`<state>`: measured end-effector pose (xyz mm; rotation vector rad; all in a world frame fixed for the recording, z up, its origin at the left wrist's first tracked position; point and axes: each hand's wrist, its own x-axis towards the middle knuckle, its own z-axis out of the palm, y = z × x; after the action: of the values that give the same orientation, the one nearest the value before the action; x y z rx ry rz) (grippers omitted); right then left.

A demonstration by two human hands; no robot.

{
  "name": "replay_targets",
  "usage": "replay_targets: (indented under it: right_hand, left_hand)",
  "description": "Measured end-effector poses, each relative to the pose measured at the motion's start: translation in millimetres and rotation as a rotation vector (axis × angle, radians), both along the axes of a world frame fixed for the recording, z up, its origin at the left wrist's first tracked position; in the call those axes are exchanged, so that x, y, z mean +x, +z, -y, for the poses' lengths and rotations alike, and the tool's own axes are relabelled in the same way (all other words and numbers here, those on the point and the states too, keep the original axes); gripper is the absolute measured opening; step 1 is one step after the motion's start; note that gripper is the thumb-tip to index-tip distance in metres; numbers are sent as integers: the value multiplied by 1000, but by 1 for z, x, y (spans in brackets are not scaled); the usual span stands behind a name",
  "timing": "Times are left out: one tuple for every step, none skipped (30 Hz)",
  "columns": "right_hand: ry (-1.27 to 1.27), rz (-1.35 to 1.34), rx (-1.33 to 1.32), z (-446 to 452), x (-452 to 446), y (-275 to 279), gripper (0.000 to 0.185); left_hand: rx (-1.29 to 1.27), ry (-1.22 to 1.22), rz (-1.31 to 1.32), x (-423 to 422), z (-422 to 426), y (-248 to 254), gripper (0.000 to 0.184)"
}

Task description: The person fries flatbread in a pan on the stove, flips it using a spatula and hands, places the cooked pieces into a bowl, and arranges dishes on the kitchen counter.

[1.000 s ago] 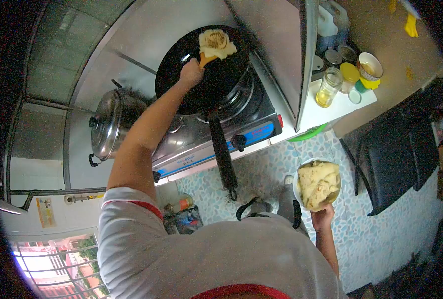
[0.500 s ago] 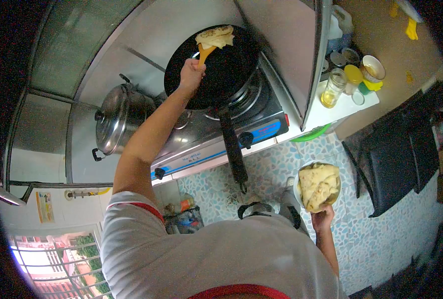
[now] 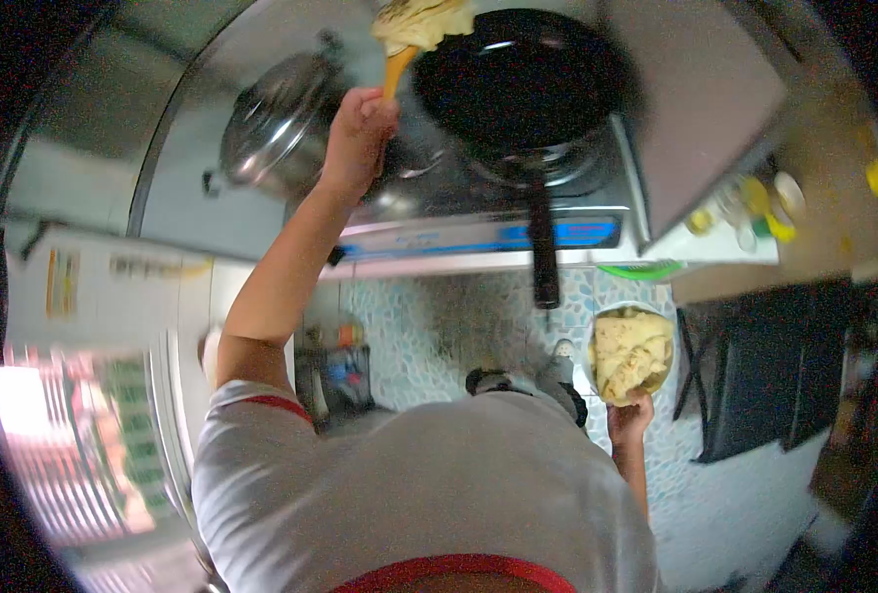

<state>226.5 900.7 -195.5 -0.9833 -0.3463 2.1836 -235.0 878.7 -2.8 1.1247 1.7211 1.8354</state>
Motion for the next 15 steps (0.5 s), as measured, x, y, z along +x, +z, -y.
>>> replay_targets:
  right_hand:
    - [4,-3,28,7,-2,5,51]
    - [17,-11,48,19,-5,10,53]
    - [45,-26,66,30,-8,13,54]
    - [88,-24,105,45,-9,22,58]
    - [37,-7,126,59,-9,22,61]
    - [73,-5,136,60,-5,23,62]
    - [93,-2,144,66,1,23,63]
    - [175,-100,157,69,10,17,61]
    - [203,-93,166,75,13,21,61]
    - [213,-78,171,78,10,34,61]
    - [225,-72,178,82,7,40,61]
    - [265,-79,167,84,7,40,60]
    - [276,-75,173,81,4,43,60]
    - [287,-72,173,87,1,47,60]
    - [297,-67,174,94,-1,53,60]
  left_hand:
    - [53,9,4,-1,38,4,22]
    - [36,105,47,11,76,18,20]
    - [24,217,85,26,118,30,18]
    - [85,248,132,28,158,25,18]
    - [22,372,88,43,198,36,19]
    - [57,483,91,55,235,32,20]
    - [89,578,92,65,275,29,20]
    - [21,731,76,77,315,32,22]
    - [48,809,31,82,357,22,22]
    - [-49,968,-38,76,391,21,18]
    - [-80,1081,-80,76,428,18,17]
    - [-71,1126,-114,75,467,13,16]
    - [-45,1231,-151,69,505,-3,16]
    - [-128,1320,-242,68,541,-4,15]
    - [-358,1490,-426,68,570,1,16]
